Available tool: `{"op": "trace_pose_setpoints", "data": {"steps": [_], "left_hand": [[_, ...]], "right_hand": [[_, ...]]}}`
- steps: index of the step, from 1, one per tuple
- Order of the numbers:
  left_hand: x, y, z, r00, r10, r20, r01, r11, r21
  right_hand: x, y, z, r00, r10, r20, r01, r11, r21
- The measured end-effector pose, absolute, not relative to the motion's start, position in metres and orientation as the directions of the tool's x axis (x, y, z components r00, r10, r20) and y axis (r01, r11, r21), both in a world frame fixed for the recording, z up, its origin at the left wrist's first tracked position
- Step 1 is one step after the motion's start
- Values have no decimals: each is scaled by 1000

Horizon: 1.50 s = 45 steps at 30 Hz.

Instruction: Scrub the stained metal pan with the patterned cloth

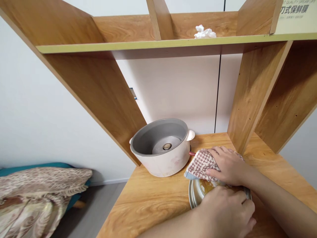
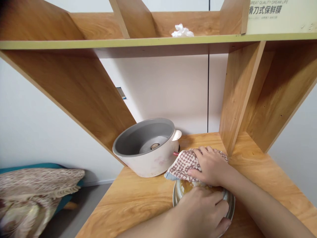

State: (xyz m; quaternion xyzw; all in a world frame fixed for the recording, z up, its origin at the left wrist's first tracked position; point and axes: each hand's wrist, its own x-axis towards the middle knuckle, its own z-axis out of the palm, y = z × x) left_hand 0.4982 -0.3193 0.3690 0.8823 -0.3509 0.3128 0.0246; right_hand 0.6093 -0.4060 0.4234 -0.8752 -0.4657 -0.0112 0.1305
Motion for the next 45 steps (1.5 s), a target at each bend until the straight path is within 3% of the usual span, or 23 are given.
{"op": "trace_pose_setpoints", "data": {"steps": [11,20,35,45], "left_hand": [[499,-320,372,560,-594,577,-617,-764,-188],[499,-320,373,602,-627,495,-627,-755,-193],[497,-319,375,541,-575,614,-611,-770,-182],[497,-319,375,593,-616,519,-635,-754,-169]], "right_hand": [[611,-405,425,569,812,127,814,-534,-231],[612,-405,425,580,806,116,803,-542,-248],[611,-405,428,591,800,103,788,-545,-285],[611,-405,428,597,796,100,781,-549,-298]]}}
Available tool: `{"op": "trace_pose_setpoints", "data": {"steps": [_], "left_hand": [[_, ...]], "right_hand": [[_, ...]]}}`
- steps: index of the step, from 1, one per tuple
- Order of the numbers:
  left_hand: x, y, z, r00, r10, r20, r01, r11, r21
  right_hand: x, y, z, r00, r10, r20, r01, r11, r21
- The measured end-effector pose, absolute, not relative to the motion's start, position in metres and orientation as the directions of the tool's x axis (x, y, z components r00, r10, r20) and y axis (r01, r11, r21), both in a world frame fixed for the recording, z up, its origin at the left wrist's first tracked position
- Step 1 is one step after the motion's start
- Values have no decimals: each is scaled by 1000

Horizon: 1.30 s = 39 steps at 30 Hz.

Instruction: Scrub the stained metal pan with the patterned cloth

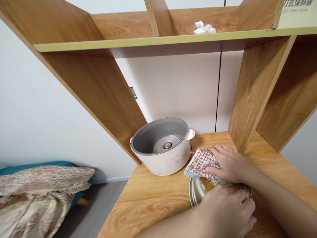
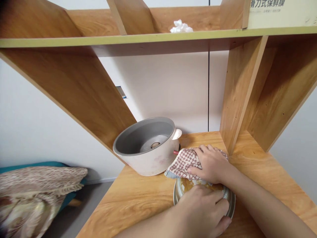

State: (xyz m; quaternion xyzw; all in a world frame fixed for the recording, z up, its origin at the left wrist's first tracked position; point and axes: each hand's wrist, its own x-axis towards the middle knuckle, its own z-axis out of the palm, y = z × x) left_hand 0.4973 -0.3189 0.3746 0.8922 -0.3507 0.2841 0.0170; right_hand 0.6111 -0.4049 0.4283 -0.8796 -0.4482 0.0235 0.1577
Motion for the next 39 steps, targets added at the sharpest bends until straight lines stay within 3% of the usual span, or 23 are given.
{"op": "trace_pose_setpoints", "data": {"steps": [4,9,29,39], "left_hand": [[496,-318,375,605,-632,485,-643,-747,-171],[497,-317,375,560,-609,562,-644,-747,-167],[499,-314,380,592,-579,561,-621,-771,-141],[500,-316,380,538,-554,635,-621,-770,-146]], "right_hand": [[610,-405,430,607,790,86,768,-555,-320],[609,-405,431,607,790,88,768,-554,-322],[615,-402,426,596,795,117,789,-553,-268],[616,-402,424,588,795,146,799,-545,-253]]}}
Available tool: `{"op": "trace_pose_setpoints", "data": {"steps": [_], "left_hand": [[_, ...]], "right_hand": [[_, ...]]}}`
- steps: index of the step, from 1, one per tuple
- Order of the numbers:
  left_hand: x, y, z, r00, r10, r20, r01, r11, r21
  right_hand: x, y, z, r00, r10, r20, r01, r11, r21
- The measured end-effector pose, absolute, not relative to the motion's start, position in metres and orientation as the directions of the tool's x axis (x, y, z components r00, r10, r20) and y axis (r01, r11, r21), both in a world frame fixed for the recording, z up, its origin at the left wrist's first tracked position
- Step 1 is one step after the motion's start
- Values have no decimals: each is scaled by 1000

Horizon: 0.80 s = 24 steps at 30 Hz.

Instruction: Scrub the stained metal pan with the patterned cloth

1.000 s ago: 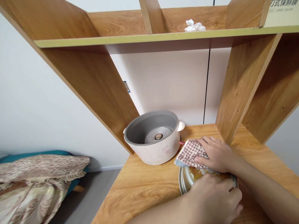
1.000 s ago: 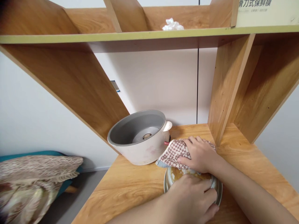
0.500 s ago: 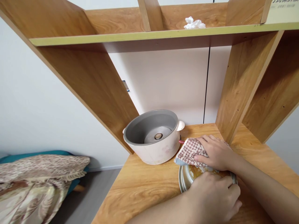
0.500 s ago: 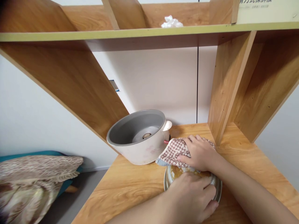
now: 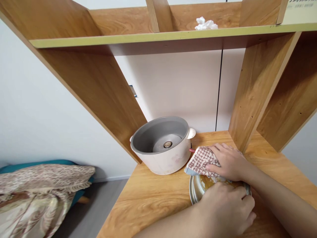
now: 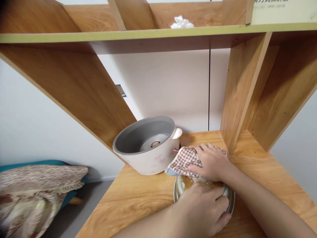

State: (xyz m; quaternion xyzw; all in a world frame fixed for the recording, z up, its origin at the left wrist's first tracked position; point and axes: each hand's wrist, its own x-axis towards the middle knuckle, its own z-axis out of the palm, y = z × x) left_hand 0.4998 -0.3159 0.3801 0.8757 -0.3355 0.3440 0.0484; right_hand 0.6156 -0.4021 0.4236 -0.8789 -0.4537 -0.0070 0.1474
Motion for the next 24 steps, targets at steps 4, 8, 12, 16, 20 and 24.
{"op": "trace_pose_setpoints", "data": {"steps": [4,8,12,16,20,24], "left_hand": [[500,-316,381,561,-552,617,-612,-778,-140],[499,-315,379,593,-583,556,-620,-771,-146],[500,-315,378,596,-594,540,-627,-764,-149],[500,-316,379,612,-600,516,-621,-768,-156],[499,-315,379,607,-596,526,-620,-769,-156],[498,-315,378,608,-587,535,-618,-773,-145]], "right_hand": [[616,-402,423,585,797,150,802,-543,-249],[615,-402,426,593,795,129,793,-549,-262],[614,-402,428,600,793,109,783,-553,-284],[615,-402,428,599,794,104,783,-554,-284],[615,-402,428,599,793,106,783,-554,-281],[614,-402,427,602,791,105,782,-559,-274]]}}
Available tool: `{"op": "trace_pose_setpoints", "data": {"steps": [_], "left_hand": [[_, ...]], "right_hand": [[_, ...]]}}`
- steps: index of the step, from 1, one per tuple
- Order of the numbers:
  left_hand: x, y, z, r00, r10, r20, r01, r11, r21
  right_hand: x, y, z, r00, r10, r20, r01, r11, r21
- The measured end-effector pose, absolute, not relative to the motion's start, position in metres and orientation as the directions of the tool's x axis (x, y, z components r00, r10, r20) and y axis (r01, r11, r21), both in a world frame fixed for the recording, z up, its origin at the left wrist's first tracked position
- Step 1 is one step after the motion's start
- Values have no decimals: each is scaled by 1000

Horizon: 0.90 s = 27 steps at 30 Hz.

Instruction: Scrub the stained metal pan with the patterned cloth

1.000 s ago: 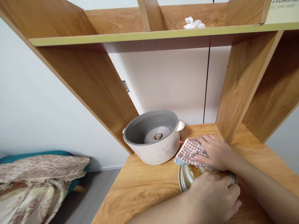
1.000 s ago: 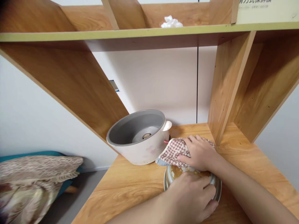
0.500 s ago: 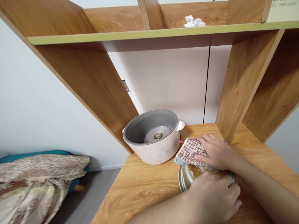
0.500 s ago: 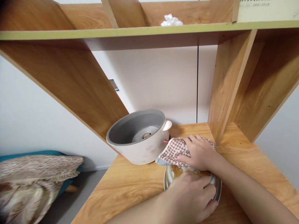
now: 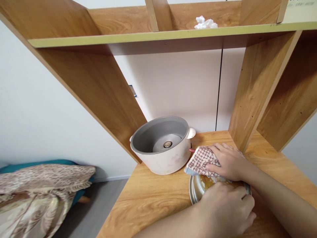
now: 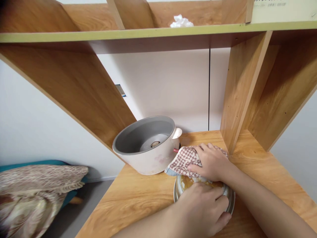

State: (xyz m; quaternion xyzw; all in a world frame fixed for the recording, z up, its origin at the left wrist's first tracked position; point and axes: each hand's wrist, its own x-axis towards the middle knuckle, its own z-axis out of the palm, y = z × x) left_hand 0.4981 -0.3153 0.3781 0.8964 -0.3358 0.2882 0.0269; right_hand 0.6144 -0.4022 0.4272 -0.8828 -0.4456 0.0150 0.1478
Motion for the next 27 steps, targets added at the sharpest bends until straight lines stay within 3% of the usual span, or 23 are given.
{"op": "trace_pose_setpoints", "data": {"steps": [27], "left_hand": [[499,-315,377,609,-599,520,-622,-767,-156]], "right_hand": [[617,-402,425,588,799,129,798,-546,-257]]}}
